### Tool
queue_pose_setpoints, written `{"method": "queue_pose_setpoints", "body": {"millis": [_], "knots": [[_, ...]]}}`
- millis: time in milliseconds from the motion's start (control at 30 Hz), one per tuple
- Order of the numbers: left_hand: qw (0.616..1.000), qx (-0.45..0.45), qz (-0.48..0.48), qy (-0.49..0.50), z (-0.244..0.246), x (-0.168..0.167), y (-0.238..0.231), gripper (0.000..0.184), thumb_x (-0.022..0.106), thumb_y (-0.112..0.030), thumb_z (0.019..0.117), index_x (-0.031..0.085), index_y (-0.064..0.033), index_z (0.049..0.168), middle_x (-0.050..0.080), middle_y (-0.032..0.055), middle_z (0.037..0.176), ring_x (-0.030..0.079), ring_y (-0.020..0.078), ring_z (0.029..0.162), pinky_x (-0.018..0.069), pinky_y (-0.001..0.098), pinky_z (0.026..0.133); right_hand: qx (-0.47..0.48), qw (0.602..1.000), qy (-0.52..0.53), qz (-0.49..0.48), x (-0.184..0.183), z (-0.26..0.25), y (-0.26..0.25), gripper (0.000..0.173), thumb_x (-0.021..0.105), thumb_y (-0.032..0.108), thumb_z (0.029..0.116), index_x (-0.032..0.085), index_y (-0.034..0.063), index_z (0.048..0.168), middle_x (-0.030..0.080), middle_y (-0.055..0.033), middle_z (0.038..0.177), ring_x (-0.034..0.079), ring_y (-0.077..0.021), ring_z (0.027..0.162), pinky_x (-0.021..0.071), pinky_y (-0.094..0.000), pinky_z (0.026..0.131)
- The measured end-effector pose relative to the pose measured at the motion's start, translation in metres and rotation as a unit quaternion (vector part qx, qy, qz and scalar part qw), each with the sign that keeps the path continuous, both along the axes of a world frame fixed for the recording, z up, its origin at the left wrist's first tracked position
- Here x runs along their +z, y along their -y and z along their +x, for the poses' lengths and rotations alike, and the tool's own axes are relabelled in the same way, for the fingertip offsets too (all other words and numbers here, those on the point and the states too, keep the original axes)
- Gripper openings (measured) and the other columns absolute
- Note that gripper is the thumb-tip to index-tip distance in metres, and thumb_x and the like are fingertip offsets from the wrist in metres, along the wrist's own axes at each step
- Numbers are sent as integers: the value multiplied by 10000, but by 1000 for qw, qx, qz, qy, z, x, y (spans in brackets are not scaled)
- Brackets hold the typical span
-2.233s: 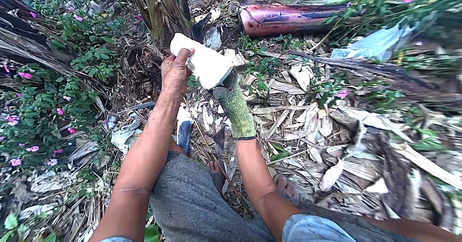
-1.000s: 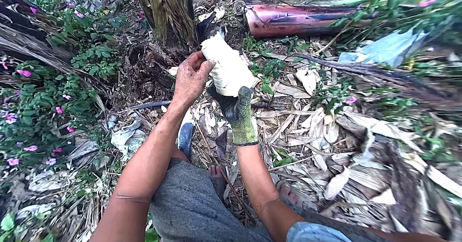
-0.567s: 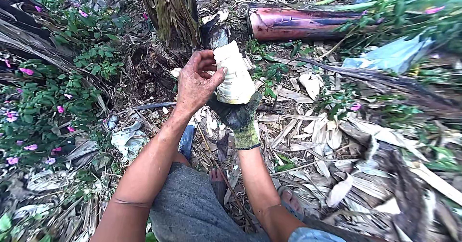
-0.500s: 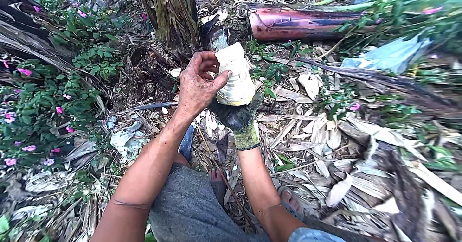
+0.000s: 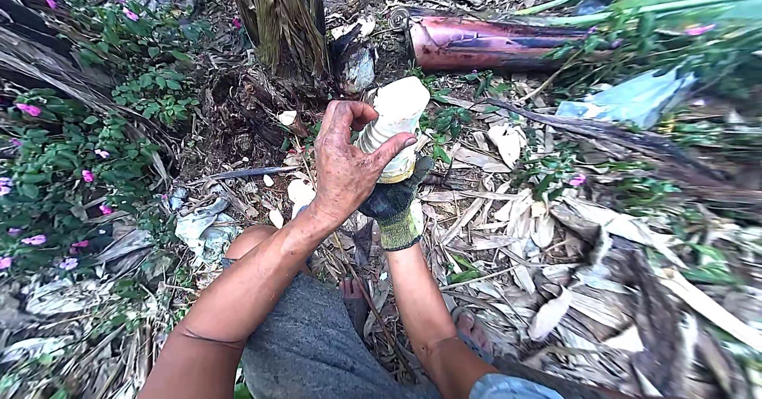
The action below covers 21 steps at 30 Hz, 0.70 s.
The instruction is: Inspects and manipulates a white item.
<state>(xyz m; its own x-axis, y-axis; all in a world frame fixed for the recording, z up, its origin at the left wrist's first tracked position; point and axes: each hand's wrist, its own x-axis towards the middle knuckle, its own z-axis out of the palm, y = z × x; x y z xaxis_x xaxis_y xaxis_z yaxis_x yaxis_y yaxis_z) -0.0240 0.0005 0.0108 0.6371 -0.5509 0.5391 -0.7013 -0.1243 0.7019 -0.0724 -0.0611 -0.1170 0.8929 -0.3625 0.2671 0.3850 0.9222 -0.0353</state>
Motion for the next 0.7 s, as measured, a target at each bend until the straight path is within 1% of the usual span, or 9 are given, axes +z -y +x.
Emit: {"method": "queue_pose_setpoints", "body": {"millis": [67,167,233,333,433,533,600,633,700], "knots": [[1000,4,-2,6,-2,-1,0,457,907,-260,784,586,-84,1056,584,65,1029,612,136,890,542,264,738,12,999,21,23,-6,2,-4,860,623,855,730,616,202,1291,699,-83,1199,681,-237,1107,578,-472,915],[1000,13,-15,21,-5,-2,2,433,899,-263,794,590,-75,1031,582,67,1020,604,139,887,533,260,736,33,998,13,55,-4,2,-8,874,586,886,720,630,213,1275,705,-62,1192,677,-218,1117,574,-455,922],[999,16,-23,34,-6,-1,3,413,896,-246,799,601,-61,1020,586,73,1014,607,139,889,538,258,749,41,996,-6,85,4,0,-10,883,616,893,674,642,223,1248,718,-34,1163,684,-187,1104,582,-417,913],[999,15,-27,41,-7,-1,3,390,887,-234,812,603,-54,1011,582,74,1008,603,137,885,537,256,757,33,991,-24,125,9,0,-13,856,657,852,681,613,207,1243,704,-37,1158,673,-186,1102,574,-414,909],[998,11,-25,48,-7,0,2,357,868,-231,837,605,-52,999,580,76,1001,604,139,881,538,257,757,23,992,-26,125,9,1,-13,832,682,829,677,624,210,1230,711,-37,1149,680,-186,1094,579,-418,904],[999,-6,-26,41,-5,-1,2,343,854,-232,851,602,-54,1001,564,73,998,593,138,876,534,254,744,-19,993,36,109,2,9,-12,837,652,779,769,558,187,1353,648,-79,1291,619,-224,1215,527,-474,1005],[999,-19,-29,38,-4,-1,2,338,851,-219,854,594,-51,998,567,76,998,599,140,875,543,257,739,-27,993,70,95,3,11,-10,884,671,760,763,516,173,1405,605,-103,1358,581,-246,1274,499,-487,1050],[998,-25,-30,40,-4,-1,2,334,847,-214,856,594,-48,996,569,76,996,601,141,874,545,258,737,-21,992,75,96,3,11,-9,893,692,755,742,527,174,1400,609,-102,1357,583,-250,1273,497,-494,1052],[998,-35,-31,49,-3,-1,2,291,827,-200,871,595,-45,952,569,78,983,593,144,872,535,255,735,-22,994,64,91,-2,11,-8,867,700,756,738,548,200,1387,631,-78,1333,602,-236,1248,509,-493,1033]]}}
